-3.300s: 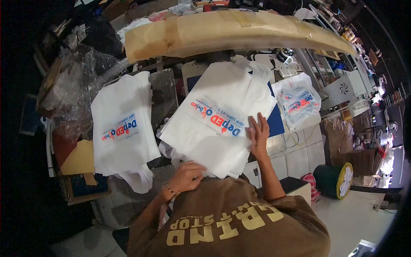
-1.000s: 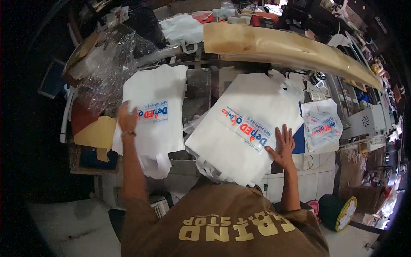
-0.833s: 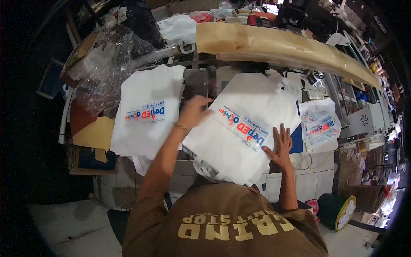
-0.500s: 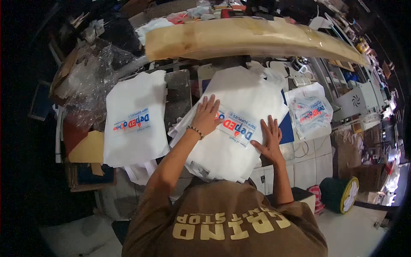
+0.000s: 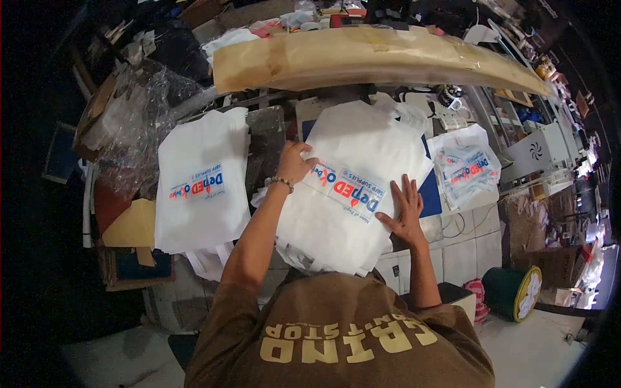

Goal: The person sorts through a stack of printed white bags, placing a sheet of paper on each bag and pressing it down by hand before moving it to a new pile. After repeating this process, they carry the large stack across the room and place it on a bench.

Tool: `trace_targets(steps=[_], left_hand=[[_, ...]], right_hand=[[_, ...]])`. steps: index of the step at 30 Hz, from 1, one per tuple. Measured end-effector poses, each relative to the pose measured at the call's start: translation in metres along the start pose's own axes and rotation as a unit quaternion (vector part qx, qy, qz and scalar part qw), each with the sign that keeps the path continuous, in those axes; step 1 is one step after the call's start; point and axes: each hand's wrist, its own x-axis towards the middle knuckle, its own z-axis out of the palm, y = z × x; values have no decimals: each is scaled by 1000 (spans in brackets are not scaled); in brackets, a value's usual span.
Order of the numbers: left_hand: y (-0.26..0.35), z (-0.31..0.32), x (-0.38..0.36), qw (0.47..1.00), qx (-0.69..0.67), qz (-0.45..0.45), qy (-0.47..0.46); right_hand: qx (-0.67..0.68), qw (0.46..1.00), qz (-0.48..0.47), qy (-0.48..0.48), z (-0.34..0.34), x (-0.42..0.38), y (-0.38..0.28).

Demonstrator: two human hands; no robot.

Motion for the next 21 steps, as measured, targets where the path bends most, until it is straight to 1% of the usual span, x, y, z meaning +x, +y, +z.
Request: trace_targets(steps=[1, 3, 4, 6, 7, 9, 11, 13, 14, 16, 17, 19, 20, 21], left_hand=[[5, -3, 0, 1000, 0, 1, 1], [11, -8, -1, 994, -66, -78, -27], [8, -6, -3, 994, -66, -78, -27], [11, -3, -7, 994, -20, 74, 75], [15, -2, -11, 994, -22, 76, 73], [26, -3, -30, 966, 99, 219, 101], [33, 0, -57, 928, 121, 336, 104], [45, 1, -91, 931, 136, 329, 81], [49, 2, -104, 931, 134, 331, 78], [55, 3, -126, 932, 109, 344, 28], [58, 4, -135, 932, 106, 346, 26], [66, 3, -152, 937, 63, 341, -30], [71, 2, -160, 937, 60, 341, -31], [79, -2, -167, 945, 2, 321, -61]], right_hand=[[5, 1000, 0, 0, 0, 0, -1], [18, 1000, 10, -4, -1, 1, -3], [31, 999, 22, -9, -1, 2, -4], [32, 999, 20, -8, 0, 1, -3], [33, 999, 19, -7, 0, 1, -1], [32, 999, 19, -6, -1, 0, -2], [33, 999, 22, -5, -1, 0, -2], [49, 999, 19, 3, 0, -2, -1], [48, 999, 23, 4, 0, -2, -1], [33, 999, 13, 8, 2, -2, 1], [32, 999, 17, 8, 3, -2, 2], [36, 999, 17, 7, 6, -3, 5], [34, 999, 19, 6, 7, -3, 6], [26, 999, 18, 7, 7, -2, 7]])
